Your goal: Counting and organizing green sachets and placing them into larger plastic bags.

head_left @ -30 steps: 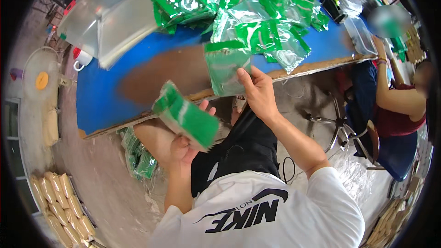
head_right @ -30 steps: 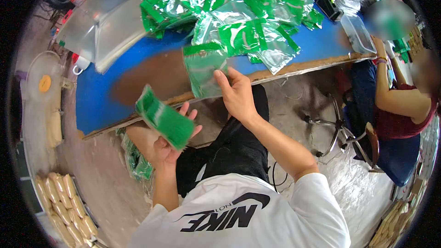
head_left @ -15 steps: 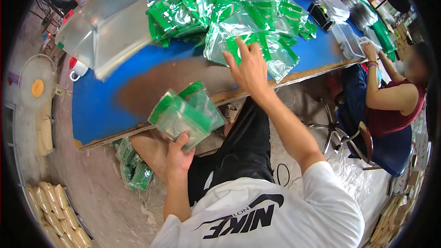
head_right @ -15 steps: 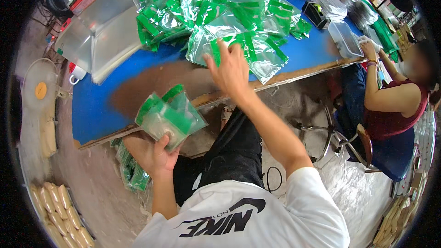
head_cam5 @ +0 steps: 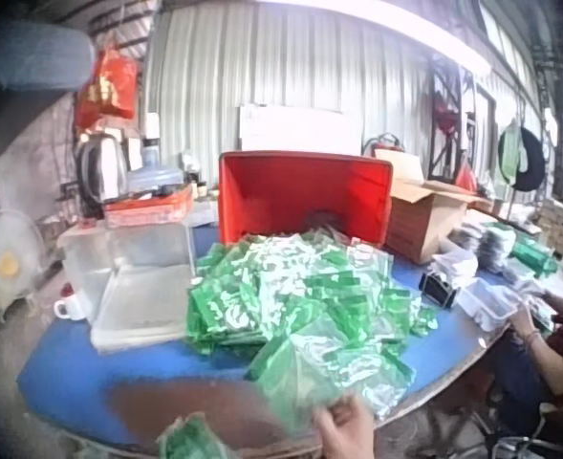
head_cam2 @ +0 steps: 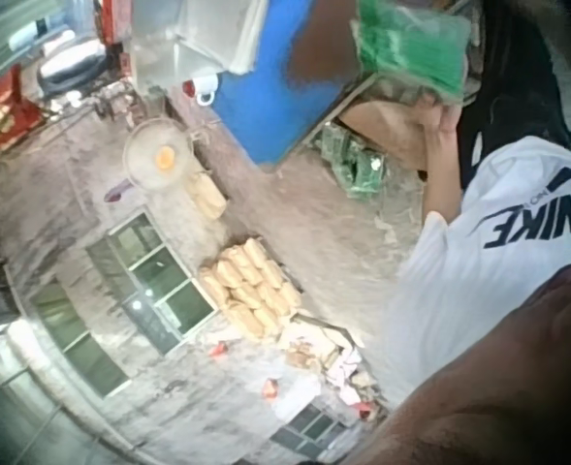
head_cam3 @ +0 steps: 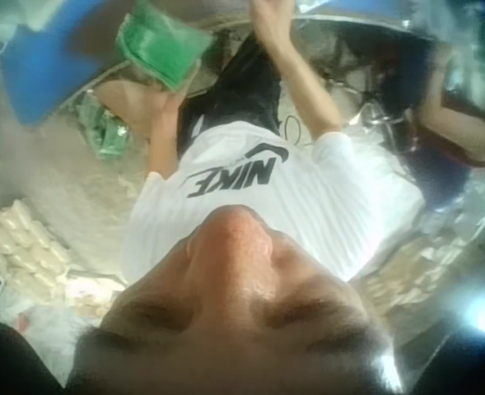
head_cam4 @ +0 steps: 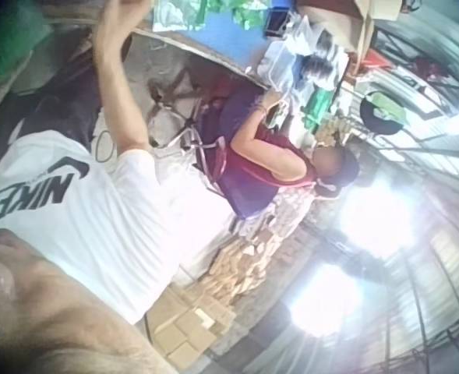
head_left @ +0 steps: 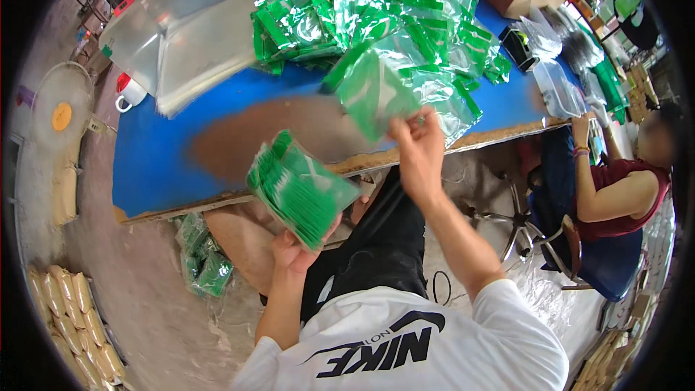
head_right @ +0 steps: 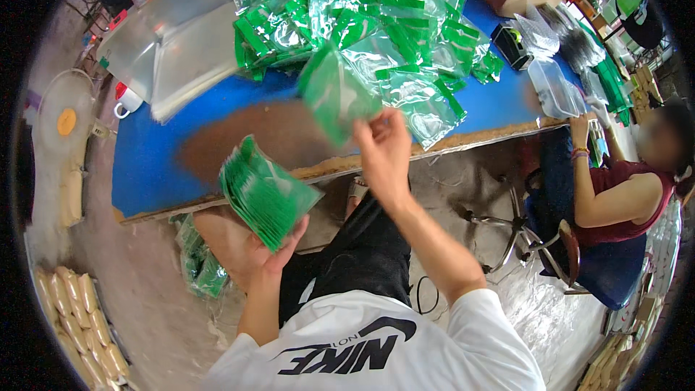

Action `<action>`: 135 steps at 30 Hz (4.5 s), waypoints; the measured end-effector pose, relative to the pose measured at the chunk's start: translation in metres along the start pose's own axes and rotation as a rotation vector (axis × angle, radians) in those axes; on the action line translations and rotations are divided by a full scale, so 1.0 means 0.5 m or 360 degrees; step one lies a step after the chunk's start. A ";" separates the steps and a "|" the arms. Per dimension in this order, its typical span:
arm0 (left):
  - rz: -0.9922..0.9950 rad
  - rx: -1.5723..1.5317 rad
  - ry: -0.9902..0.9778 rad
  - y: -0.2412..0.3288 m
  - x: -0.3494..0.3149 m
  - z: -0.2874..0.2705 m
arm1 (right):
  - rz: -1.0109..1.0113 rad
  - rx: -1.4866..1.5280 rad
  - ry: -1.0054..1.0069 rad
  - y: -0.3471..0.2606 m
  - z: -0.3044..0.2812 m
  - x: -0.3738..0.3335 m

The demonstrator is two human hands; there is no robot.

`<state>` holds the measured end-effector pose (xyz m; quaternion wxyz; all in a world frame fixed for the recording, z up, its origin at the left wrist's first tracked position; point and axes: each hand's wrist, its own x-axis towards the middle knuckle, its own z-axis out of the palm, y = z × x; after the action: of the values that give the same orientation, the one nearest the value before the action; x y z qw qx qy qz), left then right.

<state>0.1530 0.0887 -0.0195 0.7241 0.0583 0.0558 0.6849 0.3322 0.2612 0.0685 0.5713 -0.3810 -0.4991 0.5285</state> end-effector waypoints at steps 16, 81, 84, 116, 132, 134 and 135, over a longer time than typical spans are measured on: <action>0.0251 0.0421 0.0438 0.025 -0.094 -0.036 | -0.1222 -0.1776 -0.1305 0.070 -0.020 0.042; 0.0185 0.0739 0.0655 0.033 -0.002 0.014 | 0.0723 0.0236 -0.0607 0.006 0.051 -0.076; 0.0324 0.0725 0.1003 0.043 0.005 0.002 | 0.0713 0.0381 -0.0599 0.015 0.003 -0.065; 0.0047 0.0373 0.0620 0.064 -0.025 -0.018 | -0.1142 -0.1933 -0.1070 0.057 -0.094 -0.046; 0.0389 0.0538 0.0419 0.093 -0.083 -0.034 | -0.0997 -0.0913 -0.0631 0.071 0.087 0.157; 0.0437 0.0401 0.0506 0.078 -0.073 -0.030 | -0.0059 0.0246 -0.0625 0.005 0.091 0.121; 0.0529 0.0494 0.0536 0.066 -0.049 0.011 | 0.0215 0.0476 -0.0589 -0.020 0.088 0.098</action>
<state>0.1197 0.0660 -0.0089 0.5648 0.0622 0.2692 0.7776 0.2889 0.3038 0.0957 0.4836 -0.2214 -0.4848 0.6943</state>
